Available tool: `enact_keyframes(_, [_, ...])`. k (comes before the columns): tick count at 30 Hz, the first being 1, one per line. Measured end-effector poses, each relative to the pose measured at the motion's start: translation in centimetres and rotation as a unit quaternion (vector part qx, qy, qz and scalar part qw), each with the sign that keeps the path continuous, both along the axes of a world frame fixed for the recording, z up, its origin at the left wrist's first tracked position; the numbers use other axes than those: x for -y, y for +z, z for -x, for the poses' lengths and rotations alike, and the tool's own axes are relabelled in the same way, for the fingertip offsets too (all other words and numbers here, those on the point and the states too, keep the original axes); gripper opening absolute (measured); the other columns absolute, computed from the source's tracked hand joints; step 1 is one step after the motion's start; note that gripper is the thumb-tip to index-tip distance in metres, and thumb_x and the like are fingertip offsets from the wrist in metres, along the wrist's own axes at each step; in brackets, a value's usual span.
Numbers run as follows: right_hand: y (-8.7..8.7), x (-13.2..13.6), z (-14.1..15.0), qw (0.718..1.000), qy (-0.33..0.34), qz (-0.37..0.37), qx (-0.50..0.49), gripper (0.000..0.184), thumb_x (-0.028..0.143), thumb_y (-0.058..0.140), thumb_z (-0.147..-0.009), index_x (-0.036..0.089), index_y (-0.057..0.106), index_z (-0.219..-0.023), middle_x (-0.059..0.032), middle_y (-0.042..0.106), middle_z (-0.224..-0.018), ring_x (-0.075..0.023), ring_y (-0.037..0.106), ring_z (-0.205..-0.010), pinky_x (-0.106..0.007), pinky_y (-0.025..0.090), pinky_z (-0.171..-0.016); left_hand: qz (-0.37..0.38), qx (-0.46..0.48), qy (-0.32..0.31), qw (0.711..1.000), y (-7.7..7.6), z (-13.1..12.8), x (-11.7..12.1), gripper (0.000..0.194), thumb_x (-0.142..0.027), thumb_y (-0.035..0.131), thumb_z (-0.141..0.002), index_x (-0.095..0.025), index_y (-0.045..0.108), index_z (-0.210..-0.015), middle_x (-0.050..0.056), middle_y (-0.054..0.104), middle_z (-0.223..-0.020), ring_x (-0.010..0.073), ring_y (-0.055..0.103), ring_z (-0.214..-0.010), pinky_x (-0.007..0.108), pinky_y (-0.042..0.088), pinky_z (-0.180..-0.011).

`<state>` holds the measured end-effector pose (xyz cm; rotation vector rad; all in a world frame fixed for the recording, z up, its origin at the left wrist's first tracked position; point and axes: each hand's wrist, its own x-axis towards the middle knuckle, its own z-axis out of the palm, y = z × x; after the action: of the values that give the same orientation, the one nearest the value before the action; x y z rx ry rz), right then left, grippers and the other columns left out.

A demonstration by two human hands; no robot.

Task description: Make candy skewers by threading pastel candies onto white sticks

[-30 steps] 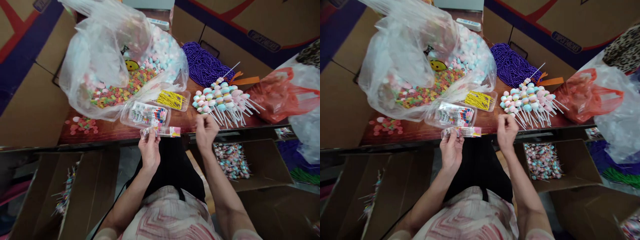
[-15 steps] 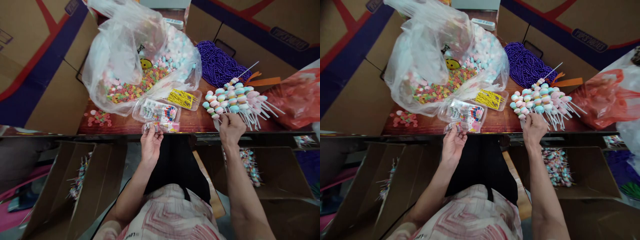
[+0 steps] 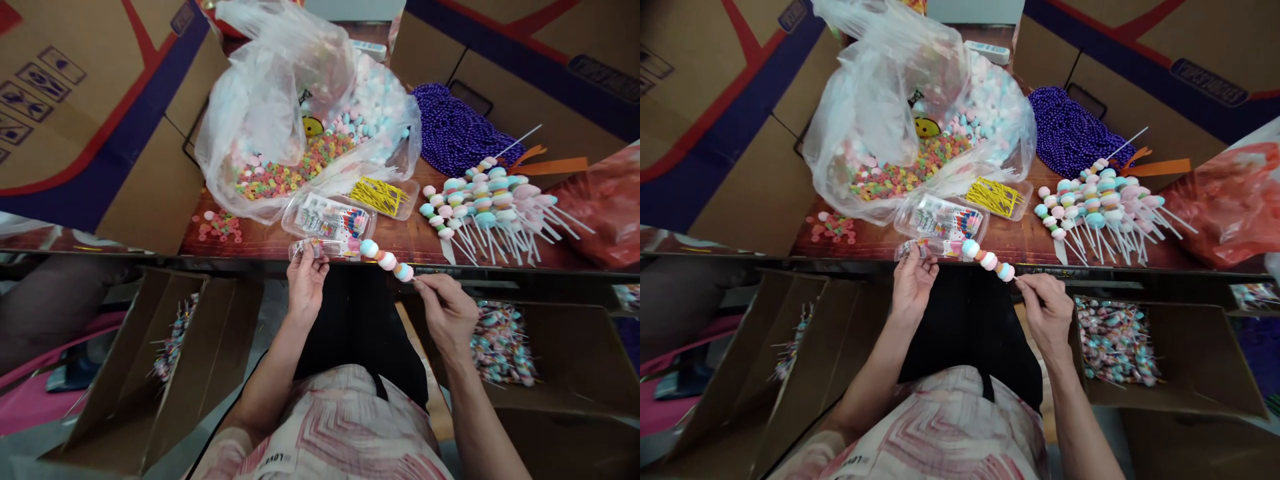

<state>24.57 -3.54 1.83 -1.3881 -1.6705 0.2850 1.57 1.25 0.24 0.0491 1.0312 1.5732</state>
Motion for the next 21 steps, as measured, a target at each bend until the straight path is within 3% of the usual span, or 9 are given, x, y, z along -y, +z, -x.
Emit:
enact_keyframes(10, [0.7,0.2,-0.6,0.993,0.056,-0.009,0.102,0.008,0.022,0.066,-0.091,0.024,0.071,-0.086,-0.0011,0.074,-0.082,-0.0186,0.065,-0.074,-0.037,0.041,-0.076,-0.007,0.019,0.017,1.0,-0.3,0.5,0.1,0.042,-0.04,0.093,-0.057,-0.02,0.064,-0.08,-0.002,0.069,-0.076,0.0092,0.063,-0.065,0.025,0.045,-0.068])
enact_keyframes(15, [0.6,0.4,-0.5,0.994,0.092,0.046,0.039,0.009,0.023,0.066,-0.092,0.025,0.072,-0.086,0.0,0.072,-0.078,-0.0175,0.064,-0.072,-0.035,0.043,-0.073,-0.023,0.016,0.016,0.999,-0.7,0.7,0.2,0.039,-0.038,0.091,-0.06,-0.019,0.064,-0.081,-0.003,0.069,-0.075,0.009,0.065,-0.069,0.023,0.045,-0.069])
enact_keyframes(21, [-0.3,0.6,0.0,0.99,0.088,0.1,-0.04,0.008,0.023,0.067,-0.091,0.024,0.072,-0.085,-0.0004,0.072,-0.081,-0.0173,0.064,-0.076,-0.033,0.046,-0.073,-0.004,0.039,0.022,0.999,-0.7,1.0,0.0,0.036,-0.031,0.092,-0.061,-0.018,0.063,-0.078,-0.003,0.069,-0.071,0.008,0.064,-0.066,0.022,0.044,-0.066])
